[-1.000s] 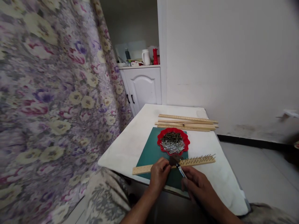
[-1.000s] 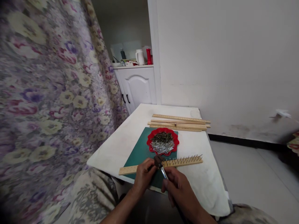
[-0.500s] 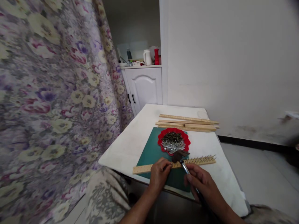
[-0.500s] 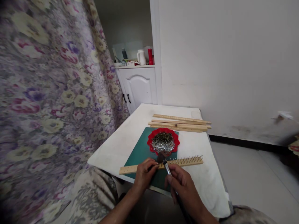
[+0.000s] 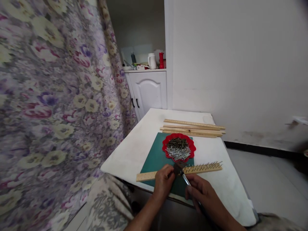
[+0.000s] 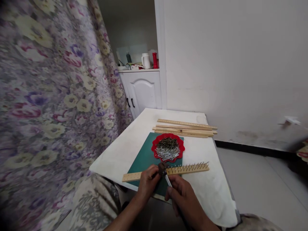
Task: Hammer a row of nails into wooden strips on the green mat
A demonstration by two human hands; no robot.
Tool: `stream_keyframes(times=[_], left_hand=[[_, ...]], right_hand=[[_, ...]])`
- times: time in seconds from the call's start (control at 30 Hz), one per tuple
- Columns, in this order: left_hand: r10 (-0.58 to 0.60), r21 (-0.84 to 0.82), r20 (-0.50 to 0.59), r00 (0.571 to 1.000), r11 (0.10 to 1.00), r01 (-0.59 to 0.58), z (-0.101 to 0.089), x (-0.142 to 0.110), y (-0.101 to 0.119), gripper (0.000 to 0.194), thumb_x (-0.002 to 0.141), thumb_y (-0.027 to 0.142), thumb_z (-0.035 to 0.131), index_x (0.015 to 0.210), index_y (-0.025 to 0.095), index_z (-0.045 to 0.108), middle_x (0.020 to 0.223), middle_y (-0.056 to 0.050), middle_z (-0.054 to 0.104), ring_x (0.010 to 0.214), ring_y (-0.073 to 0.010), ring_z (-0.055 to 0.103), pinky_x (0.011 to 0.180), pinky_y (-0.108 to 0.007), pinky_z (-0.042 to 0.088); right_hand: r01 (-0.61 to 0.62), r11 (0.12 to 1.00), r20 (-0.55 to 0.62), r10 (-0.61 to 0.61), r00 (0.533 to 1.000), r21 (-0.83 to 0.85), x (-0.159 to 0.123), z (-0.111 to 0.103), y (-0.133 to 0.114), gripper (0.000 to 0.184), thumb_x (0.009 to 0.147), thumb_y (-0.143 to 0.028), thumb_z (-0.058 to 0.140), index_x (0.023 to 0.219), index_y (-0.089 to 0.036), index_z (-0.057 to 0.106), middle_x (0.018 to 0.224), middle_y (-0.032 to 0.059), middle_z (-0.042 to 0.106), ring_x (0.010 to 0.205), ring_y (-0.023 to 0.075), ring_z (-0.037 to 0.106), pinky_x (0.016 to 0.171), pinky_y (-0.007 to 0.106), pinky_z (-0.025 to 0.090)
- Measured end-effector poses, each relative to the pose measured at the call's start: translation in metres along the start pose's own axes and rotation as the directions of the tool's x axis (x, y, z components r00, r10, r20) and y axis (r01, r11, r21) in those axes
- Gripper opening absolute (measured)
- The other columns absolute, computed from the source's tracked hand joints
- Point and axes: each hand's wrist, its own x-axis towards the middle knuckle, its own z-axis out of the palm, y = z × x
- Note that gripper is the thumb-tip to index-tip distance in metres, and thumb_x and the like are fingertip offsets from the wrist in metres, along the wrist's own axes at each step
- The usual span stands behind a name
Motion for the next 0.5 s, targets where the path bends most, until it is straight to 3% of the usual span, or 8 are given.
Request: stream_keyframes(times=[0.3,0.5], left_hand=[[0.022,-0.041,0.014,1.000,0.999,-0.022,-0.003,0.001,0.000,0.011,0.082,0.021,0.055,0.079,0.020,0.066,0.078,-0.003,0.062,0.074,-0.0158,0.058,0.067,-0.025,0.045],[0.049,0.043,0.033,0.998,0.998,-0.050,-0.024,0.011,0.001,0.016,0.085,0.017,0.048,0.084,0.020,0.064,0.081,-0.003,0.061,0.076,-0.0162,0.058,0.069,-0.026,0.045]], right_hand=[[0.051,0.995,-0.118,-0.042,0.992,0.080,0.000,-0.014,-0.005,0.028,0.085,-0.039,0.057,0.104,-0.019,0.053,0.066,-0.0037,0.061,0.028,0.0022,0.038,0.031,0.015,0.021],[0.126,0.987,-0.232,-0.100,0.968,0.102,0.003,-0.030,-0.013,0.030,0.084,-0.040,0.060,0.105,-0.018,0.054,0.068,-0.0021,0.061,0.031,0.0040,0.040,0.032,0.017,0.024]])
